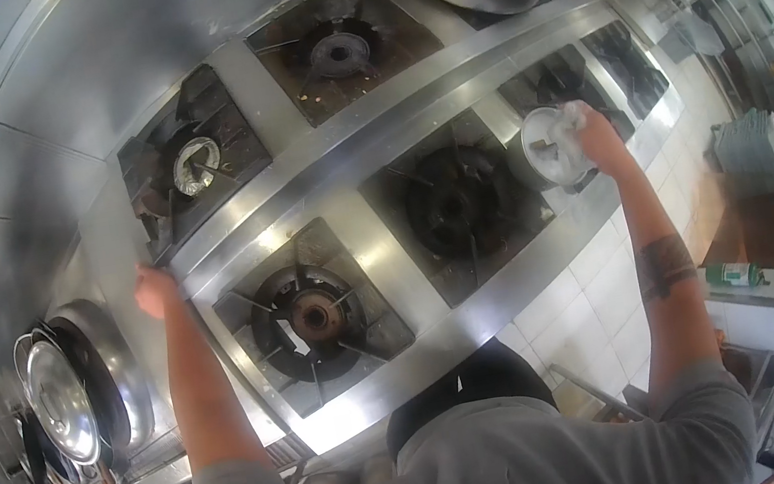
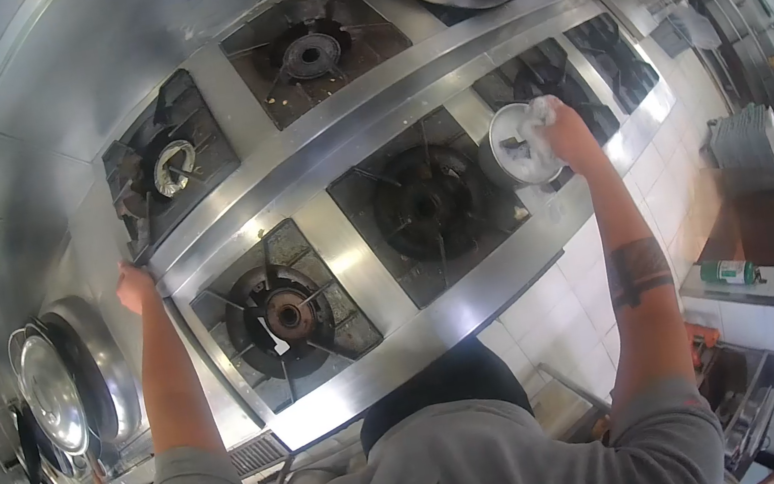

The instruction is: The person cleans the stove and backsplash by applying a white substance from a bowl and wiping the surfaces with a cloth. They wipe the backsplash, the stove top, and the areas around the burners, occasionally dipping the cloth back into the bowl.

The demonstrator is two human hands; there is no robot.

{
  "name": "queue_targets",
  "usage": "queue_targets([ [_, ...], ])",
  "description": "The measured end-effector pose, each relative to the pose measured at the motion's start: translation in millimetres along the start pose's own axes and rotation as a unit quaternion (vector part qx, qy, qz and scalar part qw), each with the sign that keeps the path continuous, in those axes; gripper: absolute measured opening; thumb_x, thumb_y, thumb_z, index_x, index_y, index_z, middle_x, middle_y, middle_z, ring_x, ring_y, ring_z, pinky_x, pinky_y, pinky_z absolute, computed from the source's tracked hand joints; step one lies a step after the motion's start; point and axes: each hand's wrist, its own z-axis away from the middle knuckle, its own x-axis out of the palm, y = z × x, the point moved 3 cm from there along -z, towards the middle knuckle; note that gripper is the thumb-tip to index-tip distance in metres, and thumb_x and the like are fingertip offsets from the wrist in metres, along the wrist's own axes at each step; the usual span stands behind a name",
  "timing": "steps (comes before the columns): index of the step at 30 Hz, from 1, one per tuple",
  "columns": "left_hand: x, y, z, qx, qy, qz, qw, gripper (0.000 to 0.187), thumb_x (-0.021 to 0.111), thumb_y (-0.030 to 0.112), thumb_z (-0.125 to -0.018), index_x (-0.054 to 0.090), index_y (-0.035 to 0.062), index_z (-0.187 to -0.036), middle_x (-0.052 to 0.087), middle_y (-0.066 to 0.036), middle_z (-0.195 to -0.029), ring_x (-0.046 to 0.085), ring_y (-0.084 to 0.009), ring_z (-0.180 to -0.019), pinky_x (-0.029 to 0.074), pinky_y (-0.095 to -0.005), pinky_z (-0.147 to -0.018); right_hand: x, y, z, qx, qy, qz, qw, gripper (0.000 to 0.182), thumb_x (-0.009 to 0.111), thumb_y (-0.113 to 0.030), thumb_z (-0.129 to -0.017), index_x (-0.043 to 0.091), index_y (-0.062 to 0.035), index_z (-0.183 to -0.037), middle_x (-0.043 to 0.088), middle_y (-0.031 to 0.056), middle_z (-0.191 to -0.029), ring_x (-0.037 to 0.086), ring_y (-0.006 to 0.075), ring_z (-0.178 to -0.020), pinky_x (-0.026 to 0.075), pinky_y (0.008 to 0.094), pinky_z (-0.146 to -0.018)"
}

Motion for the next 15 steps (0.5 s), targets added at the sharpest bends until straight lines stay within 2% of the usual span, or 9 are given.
queue_targets([
  [1, 1, -1, 0, -0.006, 0.003, 0.000, 1.000, 0.055, 0.046, 0.053, -0.100, 0.077, 0.0080, -0.108, 0.073, -0.020, -0.109, 0.069, -0.0411, -0.105, 0.054, -0.0504, -0.091, 4, -3, -4, -0.026, -0.007, 0.055, 0.998, 0.042, 0.060, -0.011, -0.088, 0.056, -0.0011, -0.129, 0.068, 0.0240, -0.109, 0.065, 0.0377, -0.108, 0.049, 0.0412, -0.094],
  [2, 2, -1, -1, 0.005, 0.005, -0.002, 1.000, 0.055, 0.046, 0.053, -0.100, 0.078, 0.0082, -0.106, 0.074, -0.020, -0.106, 0.069, -0.0413, -0.103, 0.054, -0.0508, -0.090, 10, 42, -26, -0.041, 0.076, 0.144, 0.986, 0.044, 0.059, -0.012, -0.088, 0.056, -0.0015, -0.130, 0.066, 0.0289, -0.117, 0.062, 0.0438, -0.115, 0.048, 0.0448, -0.098],
  [5, -2, 1, -1, 0.016, 0.007, 0.001, 1.000, 0.055, 0.045, 0.052, -0.100, 0.079, 0.0082, -0.101, 0.074, -0.020, -0.102, 0.069, -0.0419, -0.100, 0.054, -0.0518, -0.087, 18, 28, -21, -0.024, 0.112, 0.204, 0.972, 0.044, 0.060, -0.014, -0.087, 0.057, -0.0011, -0.129, 0.063, 0.0320, -0.121, 0.058, 0.0471, -0.120, 0.046, 0.0481, -0.099],
  [8, -4, 5, 3, 0.009, 0.006, 0.011, 1.000, 0.056, 0.045, 0.052, -0.101, 0.078, 0.0072, -0.097, 0.074, -0.020, -0.099, 0.069, -0.0426, -0.097, 0.053, -0.0525, -0.083, 15, 53, -24, 0.018, 0.120, 0.090, 0.989, 0.053, 0.062, -0.019, -0.089, 0.046, 0.0002, -0.136, 0.065, 0.0253, -0.119, 0.063, 0.0428, -0.113, 0.049, 0.0460, -0.095],
  [9, -5, 6, 3, 0.004, 0.007, 0.015, 1.000, 0.056, 0.045, 0.052, -0.101, 0.078, 0.0065, -0.095, 0.074, -0.020, -0.098, 0.069, -0.0428, -0.095, 0.053, -0.0528, -0.081, 16, 32, -10, 0.109, 0.154, -0.029, 0.982, 0.049, 0.063, -0.024, -0.092, 0.045, -0.0028, -0.133, 0.063, 0.0165, -0.122, 0.064, 0.0348, -0.109, 0.050, 0.0441, -0.091],
  [10, -5, 6, 4, -0.008, 0.009, 0.017, 1.000, 0.056, 0.045, 0.052, -0.101, 0.078, 0.0065, -0.095, 0.074, -0.020, -0.098, 0.069, -0.0428, -0.095, 0.053, -0.0528, -0.081, 13, 67, -17, 0.122, 0.123, -0.241, 0.955, 0.046, 0.064, -0.027, -0.094, 0.048, -0.0067, -0.132, 0.060, 0.0118, -0.125, 0.062, 0.0292, -0.110, 0.052, 0.0420, -0.091],
  [12, -4, 8, 1, -0.011, 0.006, 0.018, 1.000, 0.057, 0.044, 0.052, -0.101, 0.078, 0.0064, -0.097, 0.074, -0.021, -0.097, 0.069, -0.0424, -0.093, 0.053, -0.0529, -0.079, 5, 60, -6, 0.151, 0.055, -0.498, 0.852, 0.044, 0.061, -0.030, -0.097, 0.050, -0.0096, -0.134, 0.062, 0.0103, -0.124, 0.062, 0.0267, -0.111, 0.053, 0.0422, -0.092],
  [14, 2, 2, -6, -0.008, 0.014, 0.014, 1.000, 0.058, 0.044, 0.053, -0.101, 0.077, 0.0061, -0.096, 0.074, -0.021, -0.096, 0.069, -0.0421, -0.092, 0.052, -0.0530, -0.079, 15, -16, 8, 0.085, 0.037, -0.510, 0.855, 0.043, 0.058, -0.032, -0.098, 0.052, -0.0104, -0.135, 0.062, 0.0087, -0.123, 0.063, 0.0248, -0.110, 0.054, 0.0421, -0.092],
  [15, 5, -1, -9, 0.007, 0.016, 0.007, 1.000, 0.058, 0.044, 0.053, -0.101, 0.077, 0.0058, -0.095, 0.073, -0.021, -0.095, 0.069, -0.0418, -0.090, 0.052, -0.0530, -0.078, 31, -43, 0, 0.054, 0.022, -0.544, 0.837, 0.045, 0.060, -0.025, -0.095, 0.052, -0.0087, -0.136, 0.061, 0.0094, -0.126, 0.062, 0.0257, -0.113, 0.053, 0.0413, -0.095],
])
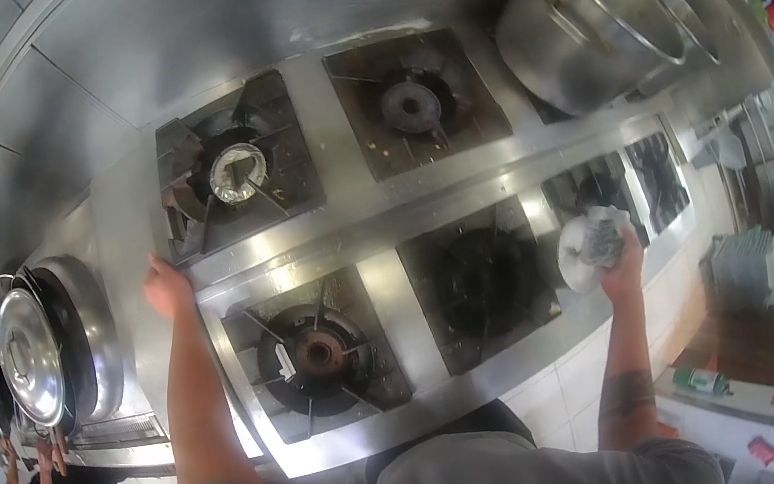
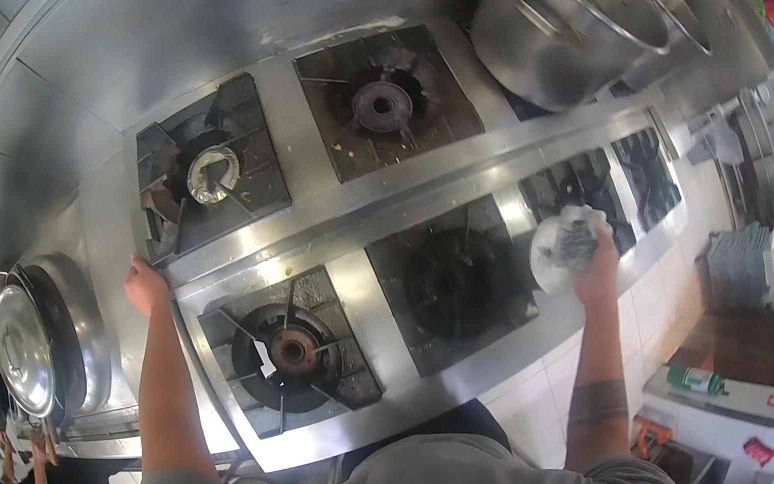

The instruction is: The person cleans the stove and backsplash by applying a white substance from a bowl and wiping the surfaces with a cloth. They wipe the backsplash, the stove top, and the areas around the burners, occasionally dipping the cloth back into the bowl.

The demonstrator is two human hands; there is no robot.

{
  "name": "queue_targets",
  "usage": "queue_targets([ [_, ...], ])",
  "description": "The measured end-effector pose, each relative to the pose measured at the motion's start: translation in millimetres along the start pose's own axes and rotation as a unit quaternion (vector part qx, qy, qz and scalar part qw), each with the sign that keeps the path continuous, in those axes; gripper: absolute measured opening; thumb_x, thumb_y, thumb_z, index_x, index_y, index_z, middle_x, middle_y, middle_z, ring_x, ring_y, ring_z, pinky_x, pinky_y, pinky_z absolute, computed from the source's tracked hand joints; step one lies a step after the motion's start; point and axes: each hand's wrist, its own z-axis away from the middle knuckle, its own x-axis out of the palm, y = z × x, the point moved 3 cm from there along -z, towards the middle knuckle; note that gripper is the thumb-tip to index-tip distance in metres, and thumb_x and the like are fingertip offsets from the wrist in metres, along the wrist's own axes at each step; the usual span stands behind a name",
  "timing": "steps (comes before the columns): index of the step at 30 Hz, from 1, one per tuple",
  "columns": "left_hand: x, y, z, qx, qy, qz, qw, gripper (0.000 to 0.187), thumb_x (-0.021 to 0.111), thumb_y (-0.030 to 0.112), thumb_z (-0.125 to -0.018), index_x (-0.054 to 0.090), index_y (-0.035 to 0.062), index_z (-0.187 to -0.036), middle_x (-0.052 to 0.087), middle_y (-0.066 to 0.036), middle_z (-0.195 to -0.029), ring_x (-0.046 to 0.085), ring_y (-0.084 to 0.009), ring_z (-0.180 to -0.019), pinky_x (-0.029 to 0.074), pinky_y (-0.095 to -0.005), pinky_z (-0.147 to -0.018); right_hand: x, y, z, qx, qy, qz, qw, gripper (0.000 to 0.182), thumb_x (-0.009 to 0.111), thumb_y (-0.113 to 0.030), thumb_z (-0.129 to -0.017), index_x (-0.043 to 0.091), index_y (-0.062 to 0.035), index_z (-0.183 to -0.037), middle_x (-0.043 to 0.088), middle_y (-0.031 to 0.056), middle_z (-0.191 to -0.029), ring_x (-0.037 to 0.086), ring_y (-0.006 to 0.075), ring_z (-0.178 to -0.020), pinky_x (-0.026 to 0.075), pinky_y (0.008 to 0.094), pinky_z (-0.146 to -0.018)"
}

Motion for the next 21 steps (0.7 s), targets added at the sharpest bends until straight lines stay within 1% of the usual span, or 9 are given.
queue_targets([
  [4, 8, -7, -3, -0.040, -0.034, 0.033, 0.998, 0.060, 0.043, 0.054, -0.102, 0.076, 0.0045, -0.093, 0.073, -0.022, -0.093, 0.068, -0.0420, -0.089, 0.050, -0.0528, -0.075, 156, 20, -86, 0.087, -0.082, -0.104, 0.987, 0.059, 0.067, -0.001, -0.083, 0.051, -0.0037, -0.140, 0.057, 0.0121, -0.139, 0.055, 0.0302, -0.129, 0.044, 0.0407, -0.108],
  [7, 8, -7, -4, 0.002, 0.011, 0.017, 1.000, 0.059, 0.047, 0.051, -0.102, 0.072, 0.0005, -0.085, 0.069, -0.019, -0.075, 0.064, -0.0369, -0.071, 0.047, -0.0495, -0.066, 300, 38, -185, -0.117, -0.131, 0.045, 0.983, 0.047, 0.061, -0.036, -0.098, 0.050, -0.0074, -0.134, 0.055, 0.0088, -0.129, 0.051, 0.0228, -0.120, 0.039, 0.0392, -0.106],
  [9, 2, 0, -2, -0.001, 0.004, 0.018, 1.000, 0.059, 0.048, 0.050, -0.103, 0.072, -0.0003, -0.083, 0.067, -0.018, -0.071, 0.060, -0.0351, -0.066, 0.045, -0.0488, -0.064, 370, 21, -243, -0.240, -0.047, 0.177, 0.953, 0.055, 0.061, -0.042, -0.097, 0.044, -0.0043, -0.133, 0.054, 0.0123, -0.123, 0.050, 0.0232, -0.117, 0.040, 0.0380, -0.104],
  [10, -1, 7, 1, -0.004, -0.009, 0.022, 1.000, 0.059, 0.048, 0.048, -0.103, 0.071, -0.0011, -0.081, 0.064, -0.018, -0.067, 0.057, -0.0333, -0.062, 0.043, -0.0480, -0.061, 390, 15, -277, -0.285, -0.013, 0.189, 0.940, 0.058, 0.056, -0.042, -0.096, 0.040, 0.0036, -0.128, 0.050, 0.0223, -0.123, 0.048, 0.0294, -0.118, 0.038, 0.0408, -0.103],
  [14, -2, 11, 3, -0.013, -0.004, 0.029, 0.999, 0.060, 0.049, 0.048, -0.103, 0.069, -0.0020, -0.077, 0.061, -0.017, -0.063, 0.054, -0.0318, -0.058, 0.040, -0.0473, -0.059, 436, 58, -382, -0.405, 0.304, 0.315, 0.803, 0.046, 0.053, -0.025, -0.096, 0.043, 0.0118, -0.123, 0.048, 0.0285, -0.125, 0.047, 0.0418, -0.116, 0.035, 0.0587, -0.103],
  [16, 0, 7, 2, 0.006, 0.008, 0.025, 1.000, 0.059, 0.049, 0.047, -0.103, 0.070, -0.0019, -0.079, 0.062, -0.017, -0.064, 0.055, -0.0318, -0.059, 0.041, -0.0472, -0.060, 515, 111, -326, -0.455, 0.253, 0.272, 0.809, 0.061, 0.051, -0.021, -0.097, 0.037, 0.0197, -0.139, 0.021, 0.0373, -0.155, 0.024, 0.0549, -0.140, 0.018, 0.0671, -0.115],
  [17, 1, 7, 2, 0.033, 0.017, 0.024, 0.999, 0.059, 0.048, 0.047, -0.104, 0.071, -0.0017, -0.080, 0.063, -0.017, -0.066, 0.056, -0.0318, -0.061, 0.042, -0.0470, -0.060, 542, 138, -287, -0.414, 0.157, 0.439, 0.782, 0.063, 0.047, -0.026, -0.100, 0.034, 0.0183, -0.143, 0.014, 0.0393, -0.158, 0.015, 0.0576, -0.145, 0.012, 0.0662, -0.118],
  [18, 3, 8, 2, 0.035, 0.013, 0.022, 0.999, 0.059, 0.048, 0.047, -0.104, 0.071, -0.0017, -0.080, 0.063, -0.017, -0.066, 0.056, -0.0318, -0.061, 0.042, -0.0470, -0.060, 555, 162, -249, -0.498, 0.093, 0.347, 0.789, 0.062, 0.047, -0.028, -0.102, 0.039, 0.0193, -0.140, 0.016, 0.0419, -0.155, 0.016, 0.0587, -0.144, 0.010, 0.0654, -0.119],
  [21, 1, 12, 4, 0.027, 0.003, 0.044, 0.999, 0.059, 0.047, 0.048, -0.104, 0.072, -0.0017, -0.086, 0.067, -0.019, -0.073, 0.060, -0.0335, -0.067, 0.044, -0.0456, -0.066, 539, 205, -237, -0.495, -0.113, 0.493, 0.707, 0.056, 0.047, -0.027, -0.101, 0.043, 0.0119, -0.142, 0.020, 0.0401, -0.156, 0.015, 0.0566, -0.147, 0.012, 0.0655, -0.120],
])
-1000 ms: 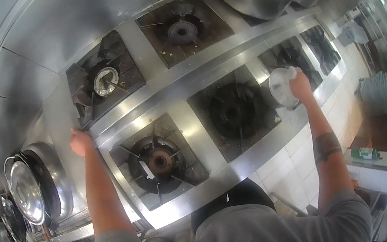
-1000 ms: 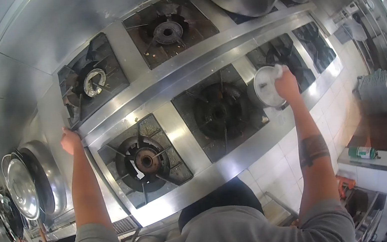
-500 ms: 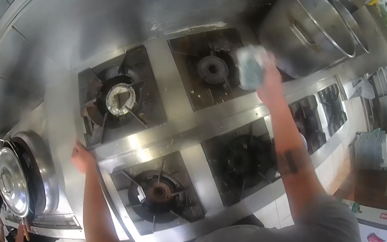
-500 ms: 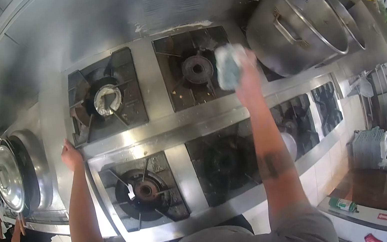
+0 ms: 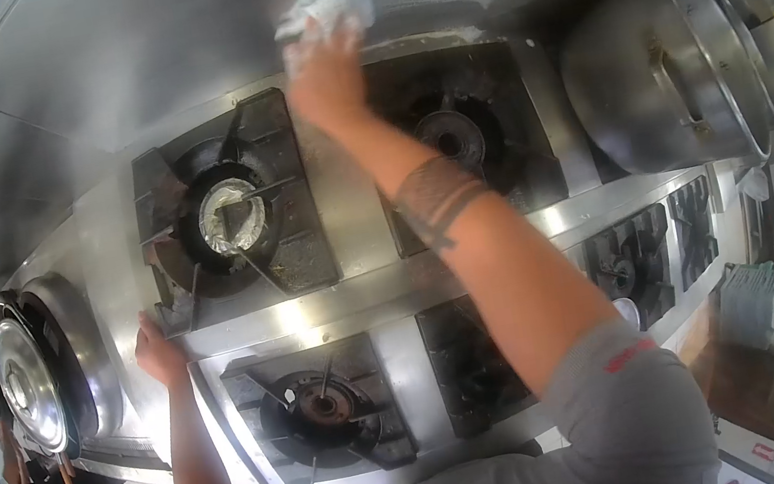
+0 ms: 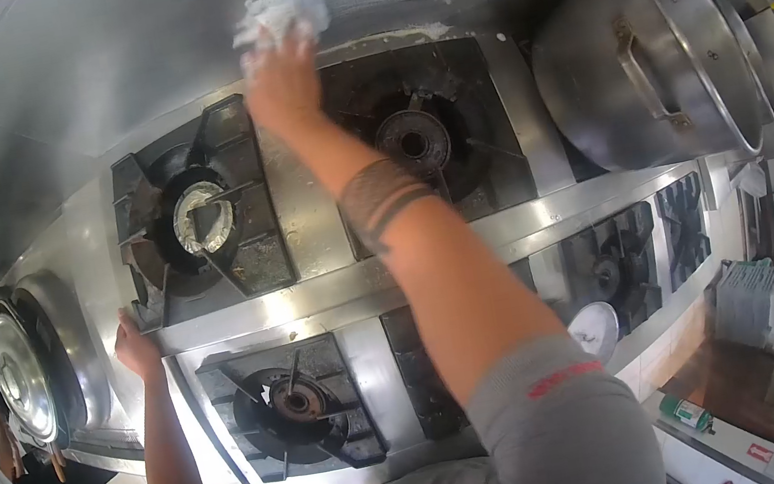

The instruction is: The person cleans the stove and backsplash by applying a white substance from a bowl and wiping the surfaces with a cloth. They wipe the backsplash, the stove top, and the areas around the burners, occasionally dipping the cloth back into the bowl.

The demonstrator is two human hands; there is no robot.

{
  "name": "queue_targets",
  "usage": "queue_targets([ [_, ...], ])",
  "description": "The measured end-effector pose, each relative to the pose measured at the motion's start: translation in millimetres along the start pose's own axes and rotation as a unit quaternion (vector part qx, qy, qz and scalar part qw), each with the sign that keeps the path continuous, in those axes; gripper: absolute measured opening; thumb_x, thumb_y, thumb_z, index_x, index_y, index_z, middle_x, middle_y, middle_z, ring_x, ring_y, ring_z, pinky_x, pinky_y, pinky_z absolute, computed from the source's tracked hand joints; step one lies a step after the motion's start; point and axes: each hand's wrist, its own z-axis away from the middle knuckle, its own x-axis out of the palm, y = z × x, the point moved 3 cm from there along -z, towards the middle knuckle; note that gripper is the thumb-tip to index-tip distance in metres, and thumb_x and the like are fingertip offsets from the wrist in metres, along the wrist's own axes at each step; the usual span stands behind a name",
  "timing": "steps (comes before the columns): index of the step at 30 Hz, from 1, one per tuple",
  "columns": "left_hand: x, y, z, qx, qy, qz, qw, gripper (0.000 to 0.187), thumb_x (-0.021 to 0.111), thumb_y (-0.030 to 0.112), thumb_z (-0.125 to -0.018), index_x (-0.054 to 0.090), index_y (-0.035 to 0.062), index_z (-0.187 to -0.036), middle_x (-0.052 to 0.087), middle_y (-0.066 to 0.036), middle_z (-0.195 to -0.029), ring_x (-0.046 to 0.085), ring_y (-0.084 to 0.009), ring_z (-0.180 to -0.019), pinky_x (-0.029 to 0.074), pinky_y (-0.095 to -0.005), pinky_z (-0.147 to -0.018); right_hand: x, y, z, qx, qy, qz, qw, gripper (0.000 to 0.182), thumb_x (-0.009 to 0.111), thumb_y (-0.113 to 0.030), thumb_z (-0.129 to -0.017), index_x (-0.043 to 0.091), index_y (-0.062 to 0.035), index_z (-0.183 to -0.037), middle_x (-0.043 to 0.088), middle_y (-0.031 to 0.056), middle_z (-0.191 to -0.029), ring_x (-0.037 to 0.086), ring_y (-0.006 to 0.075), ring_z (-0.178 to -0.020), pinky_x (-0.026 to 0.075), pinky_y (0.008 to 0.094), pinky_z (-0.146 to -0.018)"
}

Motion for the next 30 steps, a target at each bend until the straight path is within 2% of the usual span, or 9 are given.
queue_targets([
  [6, 3, -16, -7, -0.020, -0.043, -0.006, 0.999, 0.057, 0.046, 0.047, -0.105, 0.074, -0.0015, -0.095, 0.069, -0.020, -0.078, 0.062, -0.0333, -0.070, 0.046, -0.0438, -0.070, -70, 168, -70, 0.275, 0.276, -0.144, 0.910, 0.032, 0.049, -0.019, -0.101, 0.066, 0.0071, -0.111, 0.067, 0.0284, -0.108, 0.066, 0.0375, -0.093, 0.051, 0.0470, -0.087],
  [7, 0, -17, -3, -0.018, -0.047, -0.010, 0.999, 0.057, 0.046, 0.047, -0.105, 0.074, -0.0015, -0.095, 0.069, -0.020, -0.078, 0.062, -0.0333, -0.070, 0.046, -0.0438, -0.070, -61, 153, -84, 0.209, -0.101, -0.022, 0.972, 0.045, 0.046, -0.028, -0.103, 0.055, 0.0129, -0.121, 0.058, 0.0348, -0.119, 0.060, 0.0433, -0.105, 0.045, 0.0544, -0.094],
  [12, 13, -36, -11, 0.058, -0.009, -0.034, 0.998, 0.056, 0.045, 0.045, -0.105, 0.074, -0.0015, -0.095, 0.069, -0.020, -0.078, 0.063, -0.0358, -0.071, 0.046, -0.0454, -0.069, 4, -28, -1, 0.177, 0.154, -0.086, 0.968, 0.076, 0.048, -0.034, -0.100, 0.022, 0.0192, -0.148, 0.026, 0.0468, -0.150, 0.024, 0.0566, -0.144, 0.015, 0.0672, -0.119],
  [14, 9, -43, -18, 0.110, 0.010, -0.077, 0.991, 0.055, 0.045, 0.045, -0.105, 0.074, -0.0009, -0.095, 0.070, -0.020, -0.078, 0.063, -0.0365, -0.072, 0.046, -0.0456, -0.069, 16, -27, -1, 0.076, -0.129, 0.048, 0.988, 0.073, 0.051, -0.028, -0.097, 0.026, 0.0154, -0.149, 0.031, 0.0452, -0.148, 0.028, 0.0551, -0.143, 0.016, 0.0669, -0.118],
  [15, 4, -31, -15, 0.064, -0.012, -0.063, 0.996, 0.055, 0.045, 0.045, -0.105, 0.075, 0.0000, -0.095, 0.070, -0.019, -0.079, 0.063, -0.0368, -0.072, 0.047, -0.0454, -0.069, 64, 40, -17, 0.125, 0.124, 0.033, 0.984, 0.066, 0.055, -0.024, -0.094, 0.034, 0.0088, -0.148, 0.049, 0.0363, -0.138, 0.049, 0.0487, -0.128, 0.033, 0.0656, -0.108],
  [16, 3, -22, -9, 0.018, -0.034, -0.045, 0.998, 0.054, 0.045, 0.045, -0.105, 0.075, 0.0009, -0.095, 0.070, -0.019, -0.079, 0.063, -0.0372, -0.072, 0.047, -0.0452, -0.069, 14, 76, -41, 0.181, -0.211, 0.218, 0.936, 0.034, 0.049, -0.023, -0.099, 0.064, 0.0057, -0.110, 0.064, 0.0242, -0.117, 0.062, 0.0324, -0.113, 0.047, 0.0526, -0.096],
  [22, 2, -16, -6, 0.000, -0.005, -0.031, 1.000, 0.059, 0.043, 0.048, -0.105, 0.072, 0.0003, -0.084, 0.068, -0.020, -0.075, 0.061, -0.0375, -0.068, 0.045, -0.0478, -0.065, 39, 269, -85, 0.168, -0.130, 0.306, 0.928, 0.025, 0.047, -0.018, -0.100, 0.066, -0.0052, -0.090, 0.064, 0.0108, -0.082, 0.064, 0.0270, -0.079, 0.052, 0.0451, -0.074],
  [26, 0, -5, -1, 0.022, -0.008, -0.014, 1.000, 0.061, 0.043, 0.048, -0.105, 0.069, -0.0004, -0.079, 0.066, -0.020, -0.071, 0.060, -0.0383, -0.065, 0.044, -0.0493, -0.063, -36, 33, -54, 0.283, 0.015, -0.241, 0.928, 0.096, 0.037, -0.050, -0.105, -0.022, 0.0113, -0.151, -0.026, 0.0372, -0.157, -0.026, 0.0518, -0.146, -0.006, 0.0596, -0.122],
  [30, -1, -5, -4, -0.012, -0.013, -0.034, 0.999, 0.061, 0.043, 0.048, -0.105, 0.070, -0.0012, -0.081, 0.067, -0.022, -0.073, 0.061, -0.0404, -0.068, 0.044, -0.0507, -0.064, -107, 122, -108, 0.365, 0.138, -0.202, 0.898, 0.075, 0.028, -0.048, -0.108, 0.033, 0.0190, -0.142, 0.028, 0.0438, -0.150, 0.028, 0.0527, -0.144, 0.026, 0.0611, -0.116],
])
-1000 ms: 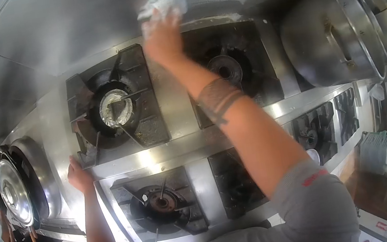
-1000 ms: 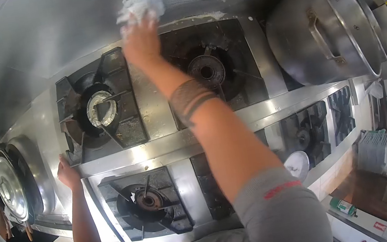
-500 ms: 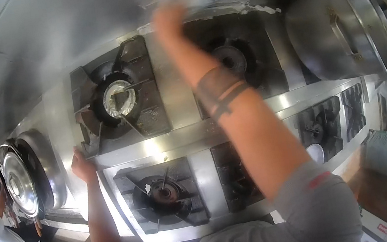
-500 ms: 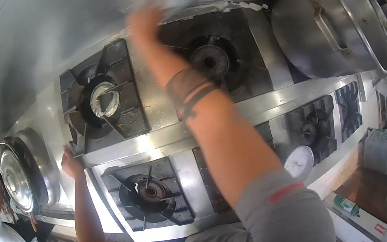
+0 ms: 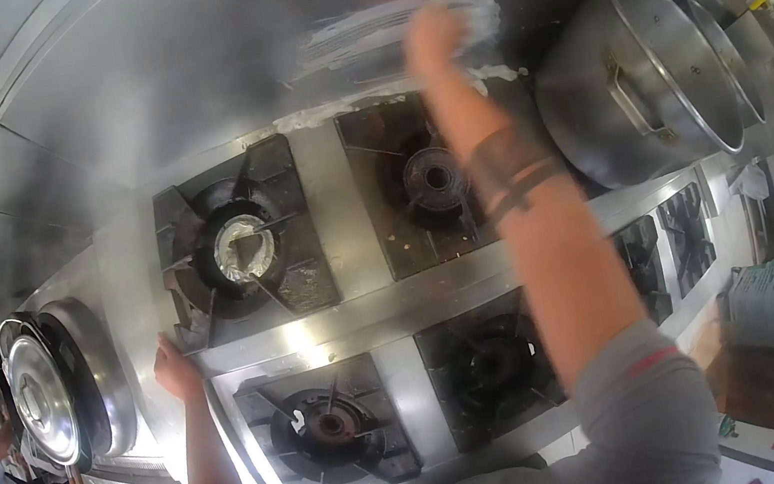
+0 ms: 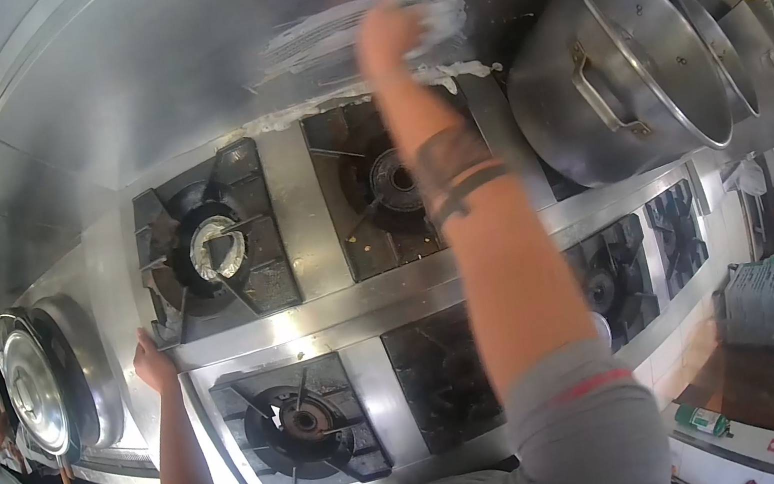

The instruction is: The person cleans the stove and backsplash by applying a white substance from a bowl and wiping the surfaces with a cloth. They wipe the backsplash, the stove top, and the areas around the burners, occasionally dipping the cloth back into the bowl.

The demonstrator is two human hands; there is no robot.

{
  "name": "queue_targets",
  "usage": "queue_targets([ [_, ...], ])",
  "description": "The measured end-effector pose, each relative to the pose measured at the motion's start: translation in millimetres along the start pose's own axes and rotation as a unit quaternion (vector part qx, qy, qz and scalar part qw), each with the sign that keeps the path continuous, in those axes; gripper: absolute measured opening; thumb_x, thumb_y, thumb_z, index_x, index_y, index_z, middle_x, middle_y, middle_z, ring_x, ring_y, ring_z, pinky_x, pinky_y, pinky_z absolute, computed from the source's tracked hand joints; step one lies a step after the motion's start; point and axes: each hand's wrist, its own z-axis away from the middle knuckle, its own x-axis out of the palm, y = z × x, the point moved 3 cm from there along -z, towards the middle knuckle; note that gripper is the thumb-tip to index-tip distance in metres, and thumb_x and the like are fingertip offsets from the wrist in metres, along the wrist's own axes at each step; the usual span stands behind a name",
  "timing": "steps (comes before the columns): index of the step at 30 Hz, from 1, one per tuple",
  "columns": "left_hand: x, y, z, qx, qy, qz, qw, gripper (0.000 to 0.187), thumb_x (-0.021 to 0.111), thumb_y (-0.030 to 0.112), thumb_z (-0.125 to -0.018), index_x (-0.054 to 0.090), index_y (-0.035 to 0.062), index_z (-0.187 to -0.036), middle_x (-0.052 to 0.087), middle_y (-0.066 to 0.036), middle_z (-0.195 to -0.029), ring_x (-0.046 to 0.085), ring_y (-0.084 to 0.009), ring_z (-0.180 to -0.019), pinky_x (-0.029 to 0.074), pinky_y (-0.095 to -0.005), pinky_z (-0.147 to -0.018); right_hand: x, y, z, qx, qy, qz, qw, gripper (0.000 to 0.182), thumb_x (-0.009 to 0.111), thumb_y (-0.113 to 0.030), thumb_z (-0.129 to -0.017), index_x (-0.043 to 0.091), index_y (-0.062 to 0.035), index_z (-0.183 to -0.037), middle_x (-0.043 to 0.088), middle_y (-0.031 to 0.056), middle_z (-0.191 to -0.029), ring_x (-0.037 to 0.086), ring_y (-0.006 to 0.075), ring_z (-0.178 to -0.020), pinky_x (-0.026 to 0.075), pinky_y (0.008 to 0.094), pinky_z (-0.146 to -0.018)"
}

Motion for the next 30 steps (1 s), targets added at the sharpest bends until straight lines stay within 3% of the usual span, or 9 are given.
queue_targets([
  [3, -1, -1, 1, 0.024, 0.018, -0.012, 0.999, 0.061, 0.043, 0.048, -0.105, 0.071, -0.0015, -0.083, 0.068, -0.022, -0.077, 0.062, -0.0418, -0.070, 0.045, -0.0519, -0.065, -54, -98, -19, 0.021, -0.010, -0.266, 0.964, 0.063, 0.034, -0.043, -0.106, 0.053, 0.0149, -0.120, 0.060, 0.0360, -0.116, 0.055, 0.0467, -0.117, 0.039, 0.0571, -0.105],
  [4, -1, 0, 5, 0.022, 0.013, -0.009, 1.000, 0.061, 0.043, 0.048, -0.105, 0.071, -0.0015, -0.083, 0.068, -0.022, -0.077, 0.062, -0.0418, -0.070, 0.045, -0.0519, -0.065, -38, -118, -27, -0.085, -0.134, 0.086, 0.984, 0.069, 0.035, -0.047, -0.106, 0.049, 0.0157, -0.129, 0.051, 0.0372, -0.130, 0.051, 0.0509, -0.122, 0.041, 0.0612, -0.103],
  [7, -3, 9, 2, -0.019, -0.007, 0.023, 1.000, 0.061, 0.043, 0.048, -0.105, 0.071, -0.0018, -0.084, 0.069, -0.023, -0.078, 0.063, -0.0427, -0.072, 0.045, -0.0528, -0.067, 14, -153, 52, -0.245, -0.026, 0.218, 0.944, 0.087, 0.035, -0.054, -0.102, 0.027, 0.0206, -0.147, 0.016, 0.0469, -0.154, 0.011, 0.0641, -0.145, 0.004, 0.0686, -0.118],
  [9, -1, 2, 0, 0.006, -0.002, 0.008, 1.000, 0.060, 0.044, 0.048, -0.105, 0.071, -0.0015, -0.084, 0.069, -0.022, -0.078, 0.063, -0.0421, -0.071, 0.046, -0.0523, -0.067, 24, -130, 83, -0.343, 0.002, 0.150, 0.927, 0.090, 0.034, -0.054, -0.103, 0.019, 0.0213, -0.149, 0.015, 0.0469, -0.154, 0.009, 0.0637, -0.145, 0.003, 0.0682, -0.119],
  [11, -2, 2, -1, 0.014, -0.003, 0.008, 1.000, 0.060, 0.044, 0.048, -0.105, 0.071, -0.0009, -0.083, 0.068, -0.022, -0.077, 0.063, -0.0420, -0.071, 0.046, -0.0521, -0.066, 21, -100, 85, -0.441, -0.072, 0.224, 0.866, 0.077, 0.032, -0.049, -0.105, 0.043, 0.0205, -0.138, 0.016, 0.0466, -0.154, 0.009, 0.0626, -0.146, 0.005, 0.0714, -0.116],
  [15, -7, 8, 4, -0.018, -0.022, 0.009, 1.000, 0.062, 0.044, 0.050, -0.104, 0.071, -0.0018, -0.084, 0.067, -0.024, -0.077, 0.063, -0.0418, -0.070, 0.045, -0.0517, -0.067, -59, -46, -39, -0.028, -0.088, 0.084, 0.992, 0.083, 0.028, -0.056, -0.106, 0.047, 0.0212, -0.131, 0.046, 0.0394, -0.140, 0.056, 0.0425, -0.127, 0.050, 0.0487, -0.098],
  [21, -6, 9, 5, -0.011, -0.007, 0.018, 1.000, 0.064, 0.043, 0.053, -0.104, 0.073, -0.0019, -0.089, 0.069, -0.024, -0.080, 0.064, -0.0421, -0.075, 0.046, -0.0509, -0.070, -64, 39, -10, 0.192, -0.013, -0.148, 0.970, 0.095, 0.032, -0.071, -0.099, 0.028, 0.0073, -0.153, 0.034, 0.0211, -0.158, 0.040, 0.0345, -0.141, 0.036, 0.0416, -0.114],
  [28, -2, 2, 0, -0.003, -0.003, -0.009, 1.000, 0.062, 0.043, 0.050, -0.104, 0.072, -0.0009, -0.085, 0.068, -0.023, -0.077, 0.065, -0.0419, -0.074, 0.045, -0.0523, -0.067, -119, -126, -69, 0.117, -0.156, -0.152, 0.969, 0.094, 0.041, -0.066, -0.099, 0.034, 0.0138, -0.147, 0.045, 0.0298, -0.147, 0.045, 0.0343, -0.137, 0.037, 0.0449, -0.114],
  [30, 0, 5, 2, 0.007, -0.004, -0.001, 1.000, 0.062, 0.043, 0.050, -0.104, 0.073, -0.0008, -0.086, 0.068, -0.023, -0.078, 0.065, -0.0419, -0.074, 0.046, -0.0526, -0.068, -85, -130, -64, -0.185, 0.132, 0.140, 0.964, 0.075, 0.045, -0.059, -0.100, 0.063, 0.0120, -0.112, 0.066, 0.0347, -0.110, 0.061, 0.0511, -0.105, 0.047, 0.0549, -0.092],
])
